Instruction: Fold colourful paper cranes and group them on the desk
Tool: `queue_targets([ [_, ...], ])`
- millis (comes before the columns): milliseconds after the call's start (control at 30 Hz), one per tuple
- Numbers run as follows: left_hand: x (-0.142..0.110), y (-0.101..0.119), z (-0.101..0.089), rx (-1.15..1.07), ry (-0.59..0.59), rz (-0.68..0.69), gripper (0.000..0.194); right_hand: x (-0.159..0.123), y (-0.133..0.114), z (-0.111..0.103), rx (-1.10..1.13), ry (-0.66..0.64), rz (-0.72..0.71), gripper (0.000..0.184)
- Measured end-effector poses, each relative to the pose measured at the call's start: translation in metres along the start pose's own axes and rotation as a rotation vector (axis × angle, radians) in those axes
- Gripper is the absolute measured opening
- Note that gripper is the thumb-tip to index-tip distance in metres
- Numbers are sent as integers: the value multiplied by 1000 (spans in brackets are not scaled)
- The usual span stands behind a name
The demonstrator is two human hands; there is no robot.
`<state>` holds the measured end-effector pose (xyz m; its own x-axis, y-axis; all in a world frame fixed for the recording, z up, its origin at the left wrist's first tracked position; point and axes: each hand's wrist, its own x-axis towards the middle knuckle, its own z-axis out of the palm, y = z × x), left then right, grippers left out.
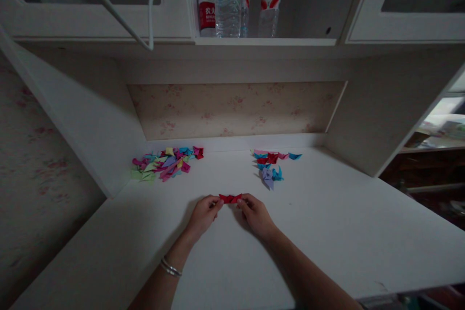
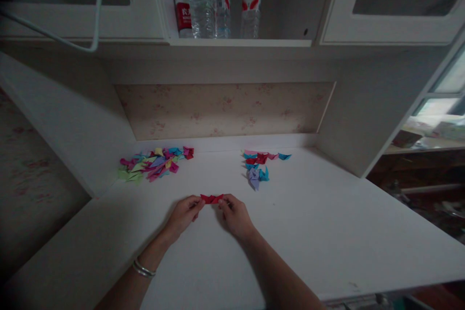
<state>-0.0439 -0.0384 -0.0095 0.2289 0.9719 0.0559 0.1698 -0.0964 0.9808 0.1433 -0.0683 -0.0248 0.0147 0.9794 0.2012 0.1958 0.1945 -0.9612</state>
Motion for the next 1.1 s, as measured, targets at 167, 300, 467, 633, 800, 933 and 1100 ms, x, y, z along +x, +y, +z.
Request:
queue_targets([
  [167, -2, 2, 0, -4, 13, 4, 49, -1, -5, 0, 7, -10, 24, 31],
  [300, -2, 3, -1, 9, -4, -6, 49, -1, -6, -1, -14, -17, 16, 31],
  [467, 1, -3, -1, 38, -12, 0, 49, 0, -4, 0, -2, -17, 33, 34],
  [633, 1, -2, -2, 51, -21, -1, 49, 0, -4, 0, -8, -21, 52, 35],
  [800, -1, 6, -1, 64, -24, -15, 50, 0, -4, 0, -3, -26, 67, 35],
  [933, -2, 8, -1, 71, -28, -20, 51, 0, -7, 0, -21, -22, 81, 34],
  [1100, 0, 5, -2, 78, -20, -19, 49, -2, -11, -1, -42, -16, 85, 34],
])
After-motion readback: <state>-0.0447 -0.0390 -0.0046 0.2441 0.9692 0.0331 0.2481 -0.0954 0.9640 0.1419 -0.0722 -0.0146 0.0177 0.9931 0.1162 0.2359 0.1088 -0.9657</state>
